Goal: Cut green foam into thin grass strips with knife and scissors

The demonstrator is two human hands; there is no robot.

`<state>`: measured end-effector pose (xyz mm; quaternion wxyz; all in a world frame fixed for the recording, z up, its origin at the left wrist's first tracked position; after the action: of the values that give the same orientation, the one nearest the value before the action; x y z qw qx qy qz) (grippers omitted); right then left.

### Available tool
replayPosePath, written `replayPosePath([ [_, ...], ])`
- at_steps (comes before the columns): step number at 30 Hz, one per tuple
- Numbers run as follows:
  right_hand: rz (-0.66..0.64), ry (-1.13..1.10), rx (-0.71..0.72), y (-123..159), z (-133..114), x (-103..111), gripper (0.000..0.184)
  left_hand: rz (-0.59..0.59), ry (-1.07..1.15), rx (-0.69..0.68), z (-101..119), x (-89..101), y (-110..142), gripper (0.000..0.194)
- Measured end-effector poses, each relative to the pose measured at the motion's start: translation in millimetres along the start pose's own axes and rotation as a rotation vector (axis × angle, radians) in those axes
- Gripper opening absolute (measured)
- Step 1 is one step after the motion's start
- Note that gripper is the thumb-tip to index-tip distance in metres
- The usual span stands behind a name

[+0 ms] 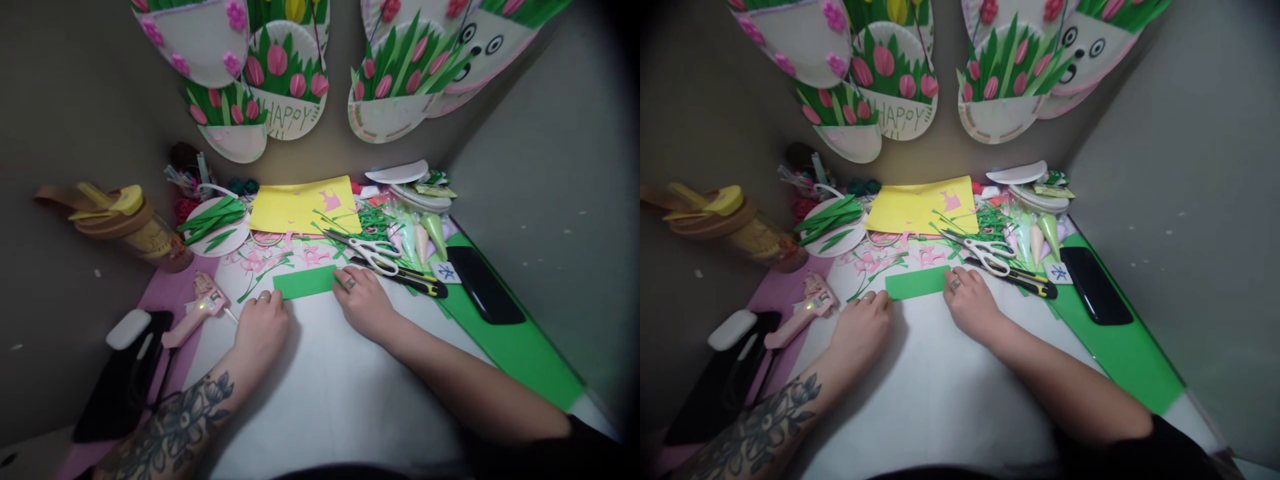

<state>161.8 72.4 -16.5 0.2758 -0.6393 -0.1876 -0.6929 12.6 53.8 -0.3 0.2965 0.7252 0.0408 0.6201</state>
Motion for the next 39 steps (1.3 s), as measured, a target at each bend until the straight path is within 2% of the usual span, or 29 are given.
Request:
replayPosePath([
  [3, -0.016, -0.048, 0.028, -4.3, -11.5, -3.0, 0.028, -0.025, -0.066, 0.002, 7.3, -6.8, -3.9, 0.032],
  [7, -0.075, -0.155, 0.053, -12.2, -25.6, -9.9, 0.036, -0.004, -0.056, -0.044, 14.9, -12.0, -12.1, 0.045],
  [10, -0.123, -0.193, 0.070, -16.8, -31.6, -13.1, 0.039, -0.022, -0.057, -0.065, 19.4, -13.6, -16.5, 0.044],
  [14, -0.212, -0.171, 0.007, -17.7, -25.5, -13.8, 0.040, -0.062, -0.061, -0.031, 18.1, -12.9, -16.2, 0.044],
  [18, -0.291, -0.141, -0.061, -10.4, -10.7, -12.9, 0.040, -0.113, -0.066, 0.045, 7.0, -14.9, -10.7, 0.045],
  [23, -0.336, -0.091, -0.166, 1.0, 8.7, -13.6, 0.041, -0.142, -0.047, 0.108, -3.4, -18.7, -2.7, 0.042],
  [27, -0.287, -0.073, -0.183, 6.2, 12.2, -14.7, 0.040, -0.118, -0.023, 0.131, -6.8, -19.6, -0.3, 0.041],
  [32, -0.048, -0.125, -0.211, 24.0, 32.6, -4.9, 0.033, -0.076, 0.029, 0.121, -17.5, -14.7, 3.1, 0.037],
  [35, 0.079, -0.166, -0.259, 43.3, 57.4, 4.4, 0.029, -0.009, 0.100, 0.151, -28.0, -4.8, 8.9, 0.040],
  [39, 0.081, -0.168, -0.315, 58.7, 79.9, 8.2, 0.022, 0.109, 0.130, 0.178, -33.2, 15.3, 11.6, 0.035],
])
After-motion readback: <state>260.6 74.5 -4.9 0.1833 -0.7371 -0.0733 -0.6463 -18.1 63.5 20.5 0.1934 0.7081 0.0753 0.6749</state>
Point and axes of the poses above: each hand's wrist, its own y-axis away from the middle knuckle, its own x-axis out of the back of the hand, z = x × y, the point moved 7 cm from there along -y, towards the middle knuckle, and after that the axes turned 12 degrees about -z, right-handed, at the moved point
